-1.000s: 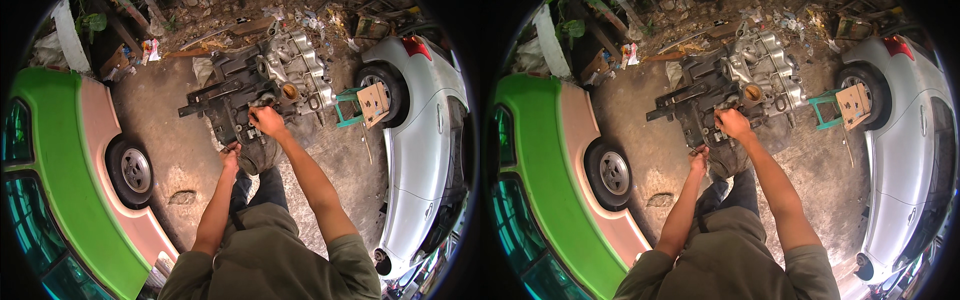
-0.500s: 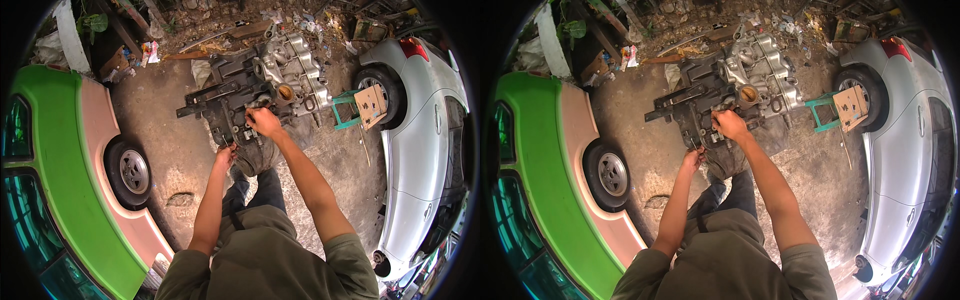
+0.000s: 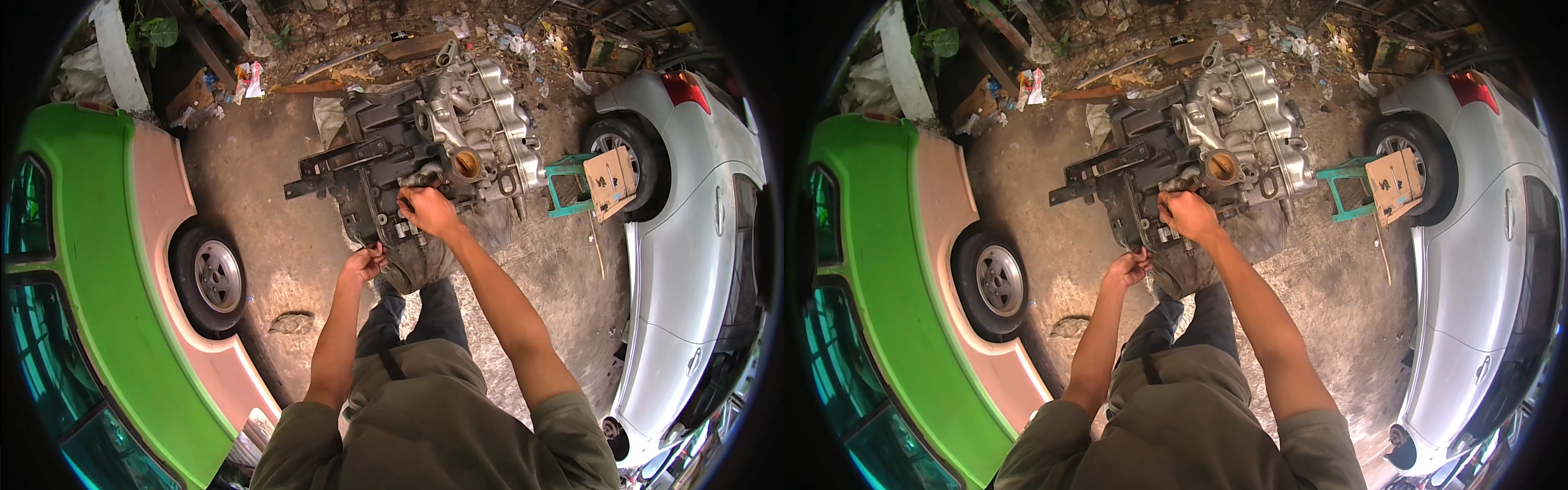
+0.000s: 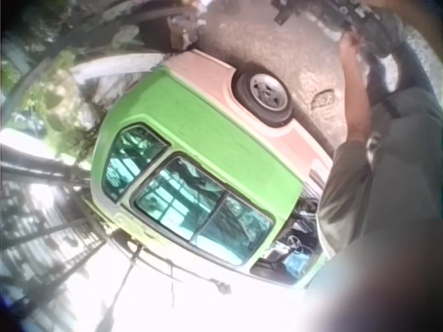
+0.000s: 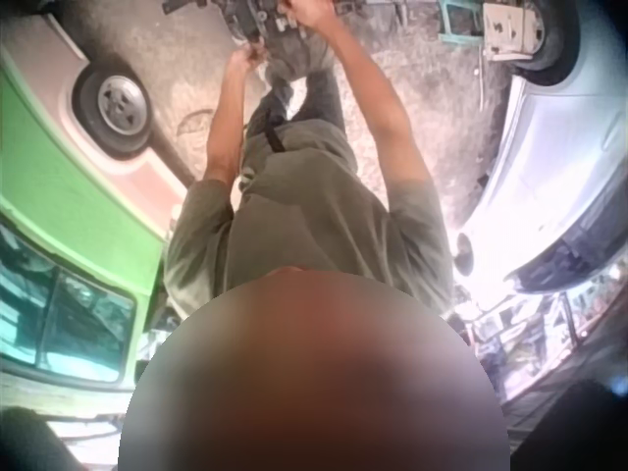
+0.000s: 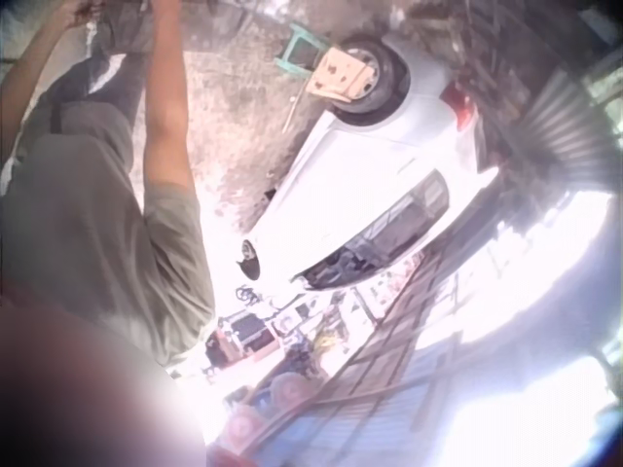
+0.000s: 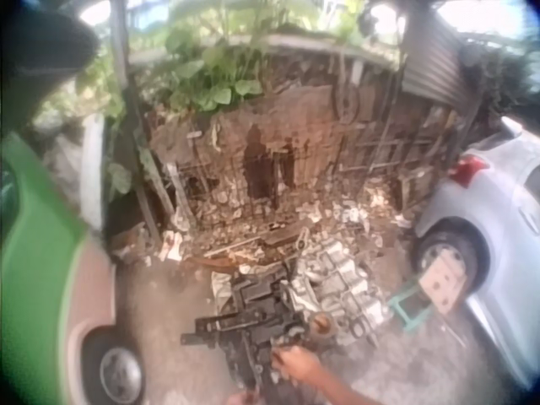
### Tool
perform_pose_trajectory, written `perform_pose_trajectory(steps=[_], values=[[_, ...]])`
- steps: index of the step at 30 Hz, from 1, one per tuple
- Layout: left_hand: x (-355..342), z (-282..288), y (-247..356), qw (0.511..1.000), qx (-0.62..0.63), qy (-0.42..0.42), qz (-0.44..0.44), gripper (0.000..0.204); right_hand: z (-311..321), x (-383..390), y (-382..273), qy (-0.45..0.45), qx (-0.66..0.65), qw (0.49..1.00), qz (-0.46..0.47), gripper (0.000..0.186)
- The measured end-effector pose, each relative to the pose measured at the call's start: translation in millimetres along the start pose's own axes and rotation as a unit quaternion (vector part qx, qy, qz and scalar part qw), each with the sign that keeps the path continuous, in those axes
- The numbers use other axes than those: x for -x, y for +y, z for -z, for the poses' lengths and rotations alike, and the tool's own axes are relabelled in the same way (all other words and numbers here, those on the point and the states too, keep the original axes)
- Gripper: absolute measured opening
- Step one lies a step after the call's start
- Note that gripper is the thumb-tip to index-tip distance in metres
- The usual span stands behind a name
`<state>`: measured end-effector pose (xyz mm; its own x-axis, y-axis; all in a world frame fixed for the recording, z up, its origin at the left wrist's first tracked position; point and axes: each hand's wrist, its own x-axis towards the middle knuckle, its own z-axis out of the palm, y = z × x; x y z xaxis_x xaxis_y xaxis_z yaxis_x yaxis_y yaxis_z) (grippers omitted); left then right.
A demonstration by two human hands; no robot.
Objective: The person uses a wrench to loosen and remove bolts from a car engine block resting on a cloth on the ground. They repeatedly insert the wrench, turn it, and remove bolts, placing them on a nearby cardboard box. The person continues this process across multiple bolt locations on the engine.
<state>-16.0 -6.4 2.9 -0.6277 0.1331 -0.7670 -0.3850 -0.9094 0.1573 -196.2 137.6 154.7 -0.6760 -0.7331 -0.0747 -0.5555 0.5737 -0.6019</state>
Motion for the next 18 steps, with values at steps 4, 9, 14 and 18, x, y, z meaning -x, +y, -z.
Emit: perform_pose_trajectory(steps=[4,9,14,18], values=[[-0.6,1.9,-1.0,1.000,0.012,-0.022,0.006,0.016,1.9,-1.8,-0.3,-0.013,0.010,1.000,-0.001,0.021],[2.5,-1.6,1.5,1.000,-0.020,0.014,-0.002,0.014,2.2,0.1,-1.4,-0.018,0.006,1.000,0.000,0.021],[6.3,-13.5,2.6,0.996,-0.050,0.068,-0.042,0.011,-1.1,-0.9,0.9,0.003,0.010,1.000,0.014,0.024],[7.4,-21.1,-4.5,0.985,-0.090,0.097,-0.106,0.011,-2.6,-3.1,1.4,-0.023,0.019,0.999,-0.013,0.024]])
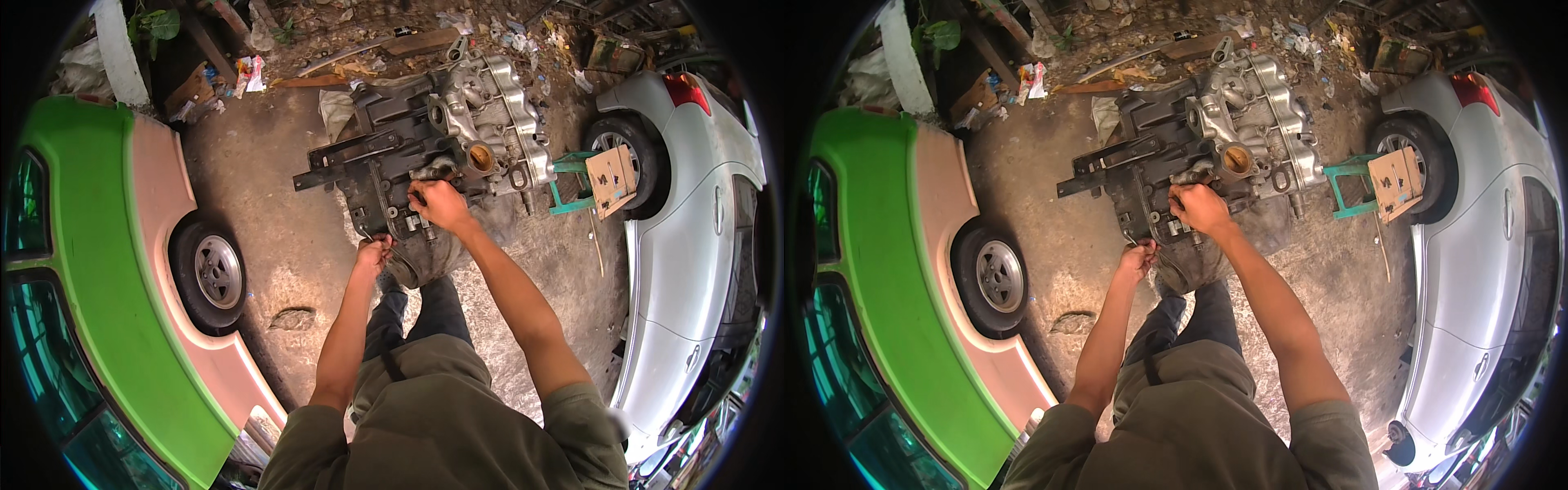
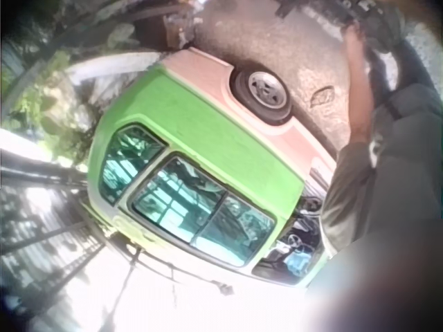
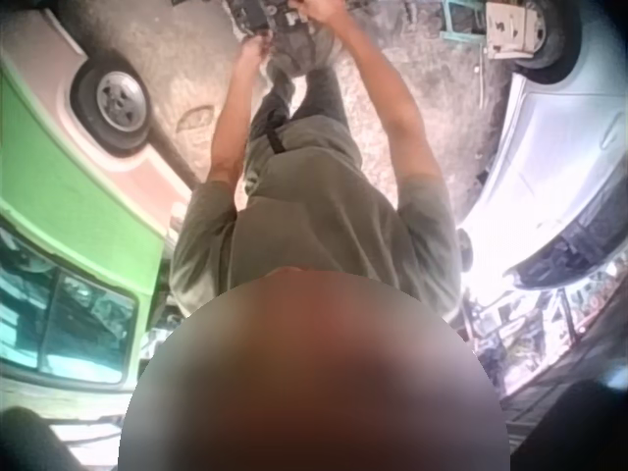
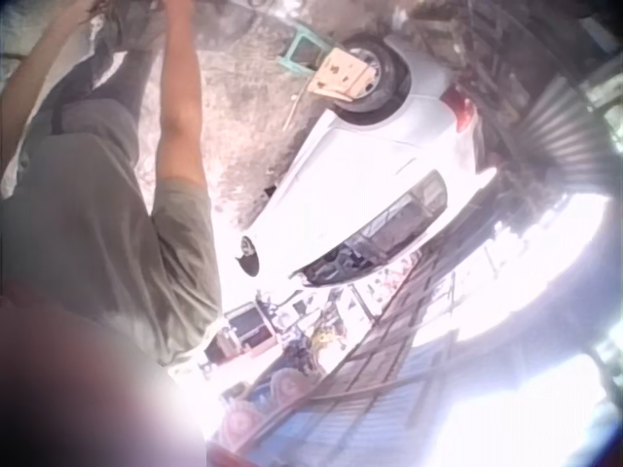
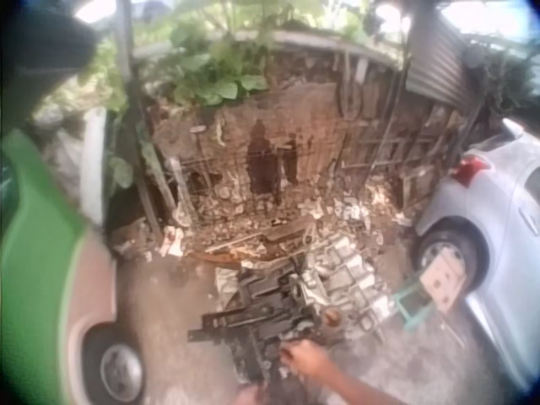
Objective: The person uses a wrench to loosen and remove bolts from a car engine block resting on a cloth on the ground. They repeatedly insert the wrench, turn it, and remove bolts, placing them on a nearby cardboard box. The person continues this process across multiple bolt locations on the engine.
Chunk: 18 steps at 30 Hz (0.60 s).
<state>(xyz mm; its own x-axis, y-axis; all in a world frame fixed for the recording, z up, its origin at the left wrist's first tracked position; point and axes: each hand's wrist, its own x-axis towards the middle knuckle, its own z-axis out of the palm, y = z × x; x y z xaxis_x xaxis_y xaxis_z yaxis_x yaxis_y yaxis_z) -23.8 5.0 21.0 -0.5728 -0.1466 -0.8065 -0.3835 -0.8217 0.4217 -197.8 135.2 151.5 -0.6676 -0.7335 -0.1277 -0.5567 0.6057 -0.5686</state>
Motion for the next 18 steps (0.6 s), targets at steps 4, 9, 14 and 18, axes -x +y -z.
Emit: perform_pose_trajectory(steps=[4,9,14,18], values=[[5.1,-3.2,-5.7,0.999,0.021,-0.012,-0.034,0.006,3.1,0.1,-0.4,-0.006,-0.017,1.000,0.001,0.024],[10.0,-6.1,-7.1,0.998,0.005,-0.008,-0.069,0.004,3.3,2.6,-0.2,0.014,-0.042,0.999,0.015,0.022],[12.6,-11.3,-8.5,0.979,-0.135,0.060,-0.143,0.004,1.0,1.5,0.5,0.028,-0.033,0.999,0.009,0.022],[16.5,-14.8,-14.8,0.960,-0.142,0.075,-0.230,0.012,0.0,0.7,0.2,0.019,-0.016,1.000,-0.012,0.023]])
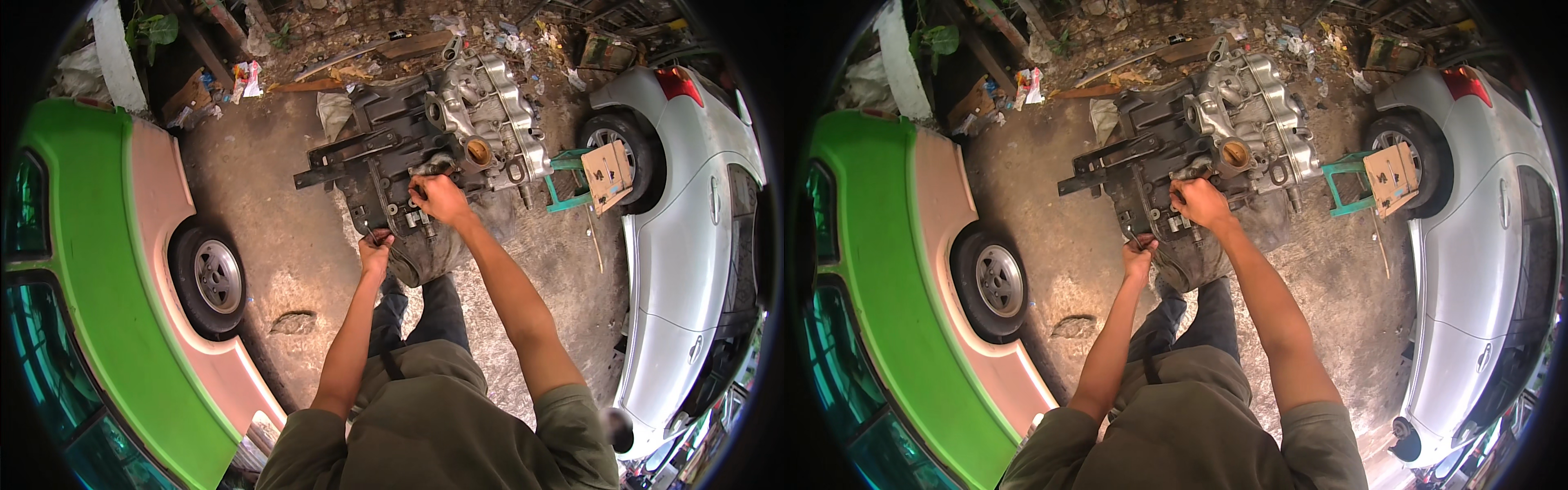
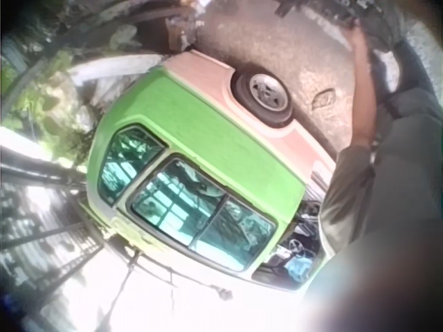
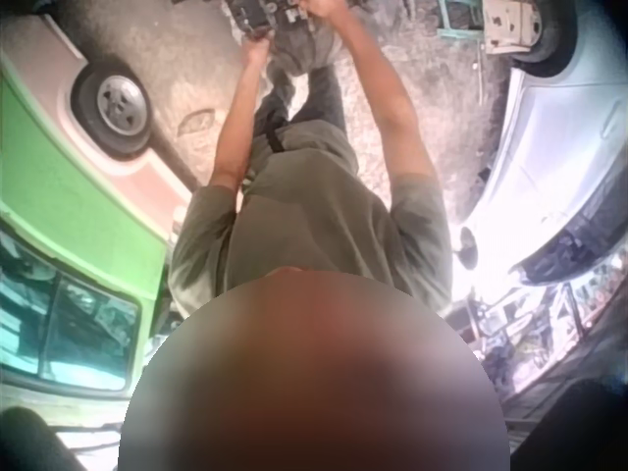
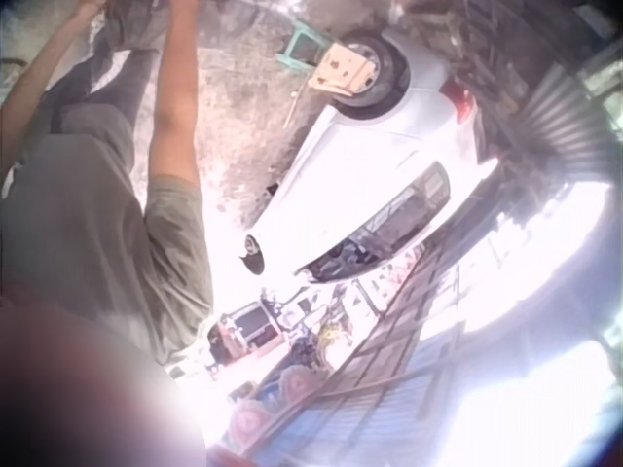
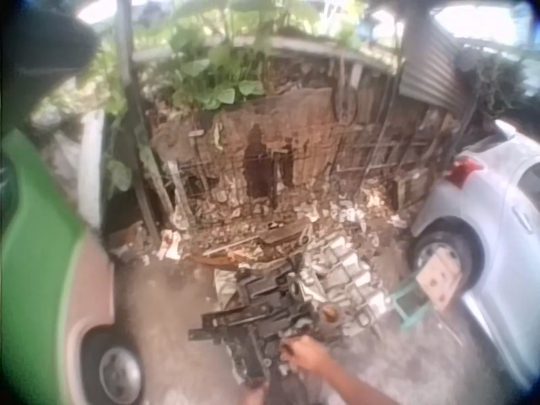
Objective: The person uses a wrench to loosen and remove bolts from a car engine block resting on a cloth on the ground. They repeatedly insert the wrench, turn it, and remove bolts, placing them on a nearby cardboard box. The person continues this process across multiple bolt locations on the engine.
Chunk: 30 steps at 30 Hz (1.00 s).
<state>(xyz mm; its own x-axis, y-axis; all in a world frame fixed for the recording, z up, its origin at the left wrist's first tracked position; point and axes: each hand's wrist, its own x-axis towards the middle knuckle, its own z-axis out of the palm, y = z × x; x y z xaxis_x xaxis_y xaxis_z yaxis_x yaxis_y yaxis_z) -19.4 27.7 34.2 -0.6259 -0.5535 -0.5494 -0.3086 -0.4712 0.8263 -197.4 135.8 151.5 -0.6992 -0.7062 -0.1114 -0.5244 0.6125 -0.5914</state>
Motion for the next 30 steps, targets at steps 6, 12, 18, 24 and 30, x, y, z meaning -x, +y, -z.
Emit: perform_pose_trajectory(steps=[6,12,18,24,30], values=[[8.9,-5.1,-6.8,0.996,-0.005,0.029,-0.079,0.016,-0.8,-1.3,0.7,-0.003,0.005,1.000,0.000,0.022],[7.4,-4.1,-15.8,0.986,-0.061,0.026,-0.152,0.014,-0.9,-0.8,1.9,-0.004,-0.004,1.000,0.008,0.023],[1.7,0.5,-16.1,0.986,-0.081,-0.017,-0.143,0.004,-1.4,-0.4,1.6,0.005,-0.003,1.000,0.025,0.022],[-3.5,3.2,6.0,0.994,-0.019,-0.059,0.087,0.012,1.8,-0.9,0.4,-0.021,-0.015,1.000,-0.002,0.024],[-3.3,2.8,25.4,0.988,-0.011,-0.064,0.140,0.017,2.4,0.6,0.1,-0.012,-0.011,1.000,0.016,0.024]])
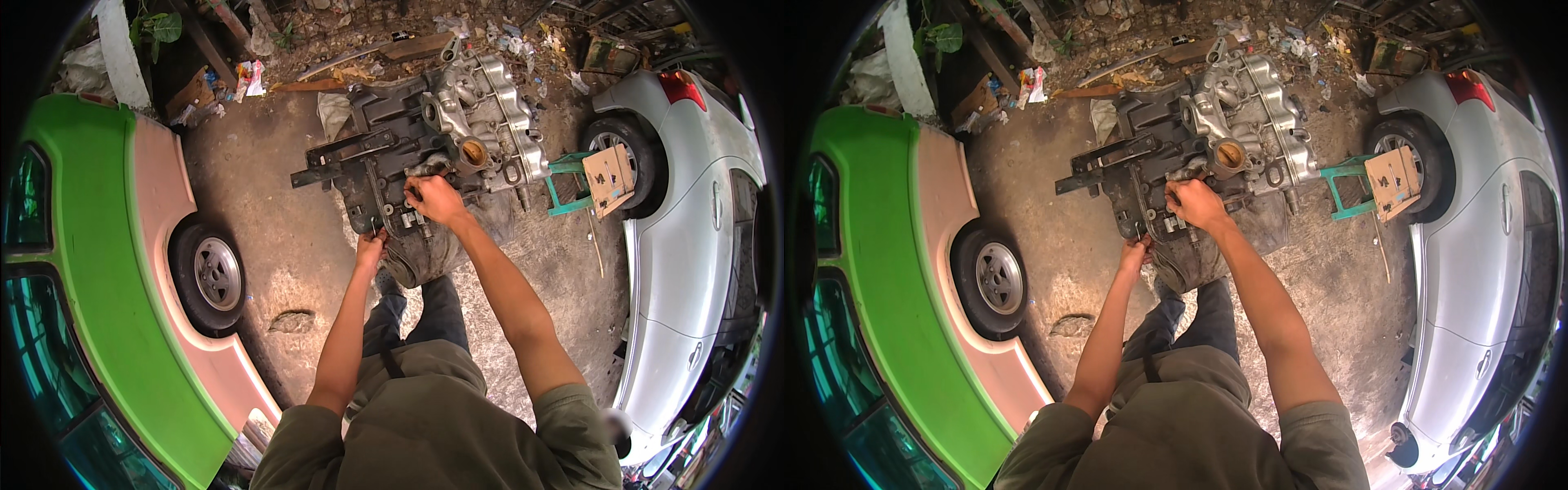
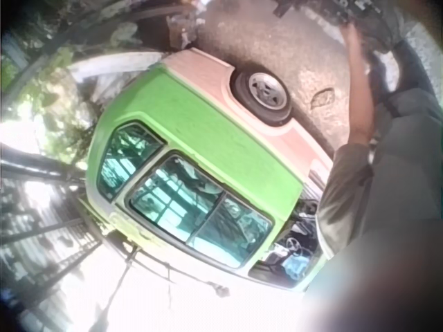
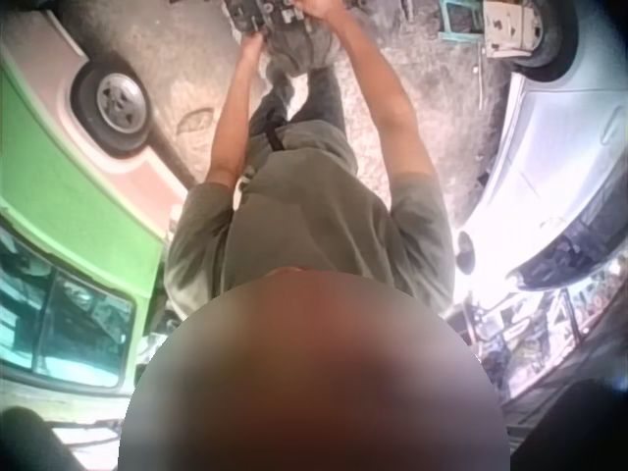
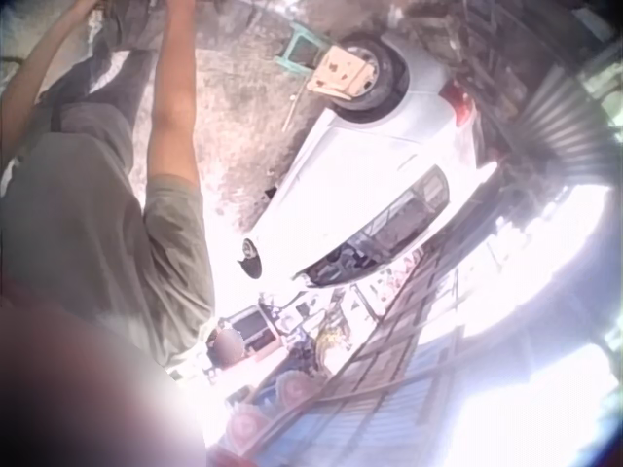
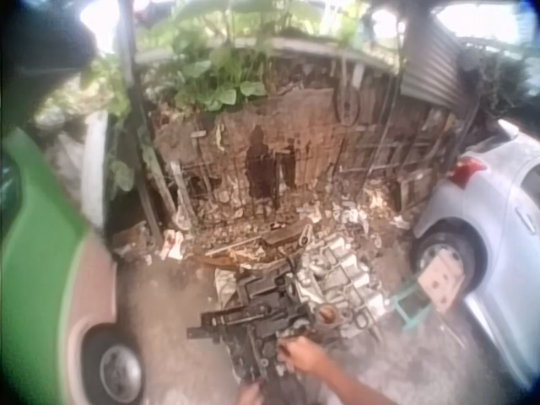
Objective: The person uses a wrench to loosen and remove bolts from a car engine block resting on a cloth on the ground. They repeatedly insert the wrench, turn it, and remove bolts, placing them on a nearby cardboard box. The person continues this process across multiple bolt locations on the engine.
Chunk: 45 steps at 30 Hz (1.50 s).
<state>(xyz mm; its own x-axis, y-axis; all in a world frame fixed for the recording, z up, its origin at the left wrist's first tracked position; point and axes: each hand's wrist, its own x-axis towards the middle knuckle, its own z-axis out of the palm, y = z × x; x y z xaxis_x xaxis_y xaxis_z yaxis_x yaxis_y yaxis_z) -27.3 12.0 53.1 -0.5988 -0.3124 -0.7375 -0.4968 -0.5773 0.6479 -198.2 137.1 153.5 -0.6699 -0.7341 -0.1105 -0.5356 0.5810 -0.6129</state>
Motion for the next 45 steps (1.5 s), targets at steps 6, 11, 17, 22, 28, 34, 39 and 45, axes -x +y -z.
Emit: perform_pose_trajectory(steps=[6,11,17,22,28,34,39,45], values=[[-2.9,8.5,3.8,0.996,-0.075,-0.039,0.037,0.017,0.7,0.3,-0.4,0.004,-0.004,1.000,0.012,0.024],[-5.5,3.1,-7.7,0.999,0.007,-0.037,0.011,0.013,0.9,-0.3,0.8,-0.008,-0.008,1.000,0.013,0.024],[-8.8,-6.1,-27.6,0.996,-0.018,0.053,-0.076,0.003,-0.5,-0.3,0.8,-0.008,-0.005,1.000,0.005,0.023],[-14.2,-5.0,-33.9,0.989,-0.005,0.071,-0.128,0.010,0.2,0.6,0.1,0.000,-0.008,1.000,0.016,0.023],[-8.2,-8.1,-33.6,0.987,0.000,0.091,-0.134,0.015,-0.5,1.5,2.8,0.005,-0.010,0.999,0.031,0.021],[-9.0,-2.9,-37.9,0.985,0.012,0.104,-0.140,0.014,-1.9,0.7,5.5,-0.008,-0.015,1.000,0.010,0.023],[-0.6,39.1,-42.7,0.988,0.026,0.113,-0.105,0.015,-2.1,0.0,6.6,0.016,-0.021,0.999,0.033,0.021],[0.7,22.7,-41.6,0.994,0.047,0.034,-0.096,0.011,-2.5,0.7,4.5,0.029,-0.032,0.998,0.048,0.020]])
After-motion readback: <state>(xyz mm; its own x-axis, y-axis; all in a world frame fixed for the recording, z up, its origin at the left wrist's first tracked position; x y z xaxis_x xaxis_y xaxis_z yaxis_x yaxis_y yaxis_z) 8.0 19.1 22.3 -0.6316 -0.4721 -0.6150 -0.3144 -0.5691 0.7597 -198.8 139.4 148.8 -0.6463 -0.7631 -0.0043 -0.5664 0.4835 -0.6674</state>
